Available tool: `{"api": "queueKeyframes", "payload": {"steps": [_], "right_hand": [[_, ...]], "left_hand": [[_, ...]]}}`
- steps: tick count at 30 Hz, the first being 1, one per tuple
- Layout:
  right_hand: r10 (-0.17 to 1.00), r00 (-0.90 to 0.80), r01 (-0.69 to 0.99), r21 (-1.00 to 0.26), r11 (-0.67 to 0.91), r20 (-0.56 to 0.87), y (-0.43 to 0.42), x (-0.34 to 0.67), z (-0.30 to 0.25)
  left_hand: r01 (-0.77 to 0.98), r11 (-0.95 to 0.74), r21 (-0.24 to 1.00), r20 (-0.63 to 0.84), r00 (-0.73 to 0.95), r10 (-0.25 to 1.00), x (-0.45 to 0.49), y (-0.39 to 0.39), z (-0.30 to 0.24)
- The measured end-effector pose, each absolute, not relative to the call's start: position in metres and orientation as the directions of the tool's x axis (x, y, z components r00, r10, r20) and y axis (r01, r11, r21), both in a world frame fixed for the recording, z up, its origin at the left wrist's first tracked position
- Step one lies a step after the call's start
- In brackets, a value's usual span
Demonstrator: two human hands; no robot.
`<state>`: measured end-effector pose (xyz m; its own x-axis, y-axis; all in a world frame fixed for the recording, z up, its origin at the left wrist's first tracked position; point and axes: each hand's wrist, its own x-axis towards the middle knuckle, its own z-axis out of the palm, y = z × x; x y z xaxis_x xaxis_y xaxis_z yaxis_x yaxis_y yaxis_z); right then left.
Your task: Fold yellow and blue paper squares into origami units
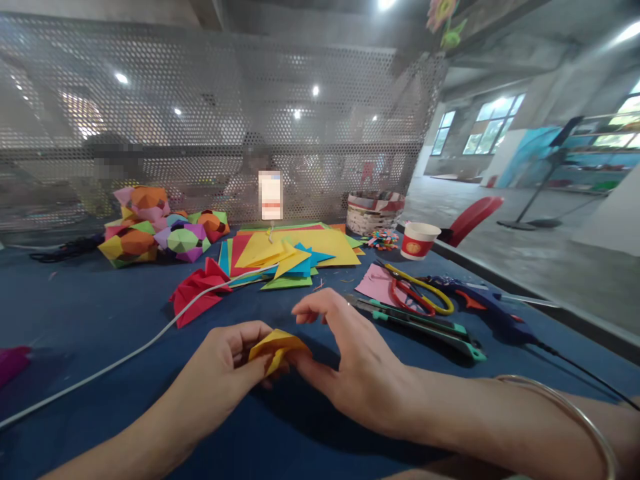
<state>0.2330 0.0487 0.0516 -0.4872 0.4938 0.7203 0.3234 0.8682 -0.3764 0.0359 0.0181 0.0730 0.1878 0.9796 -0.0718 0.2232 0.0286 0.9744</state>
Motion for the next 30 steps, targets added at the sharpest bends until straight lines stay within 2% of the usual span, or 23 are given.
{"api": "queueKeyframes", "payload": {"steps": [4,7,13,25,30], "right_hand": [[0.724,-0.508,0.294,-0.696,0.655,0.466,0.053,0.230,0.049],[0.782,-0.510,0.250,-0.808,0.533,0.358,0.056,0.228,0.052],[0.810,-0.503,0.254,-0.844,0.473,0.303,0.054,0.229,0.056],[0.808,-0.564,0.250,-0.897,0.365,0.172,0.048,0.228,0.061],[0.803,-0.568,0.301,-0.861,0.409,0.183,0.047,0.227,0.060]], "left_hand": [[0.265,-0.019,0.964,-0.036,0.200,0.979,0.033,0.019,0.071],[0.290,-0.052,0.956,-0.009,0.205,0.979,0.034,0.018,0.069],[0.419,-0.123,0.899,0.028,0.226,0.974,0.036,0.015,0.067],[0.288,-0.018,0.957,-0.040,0.194,0.980,0.034,0.016,0.070],[0.284,0.016,0.959,-0.069,0.176,0.982,0.034,0.012,0.070]]}}
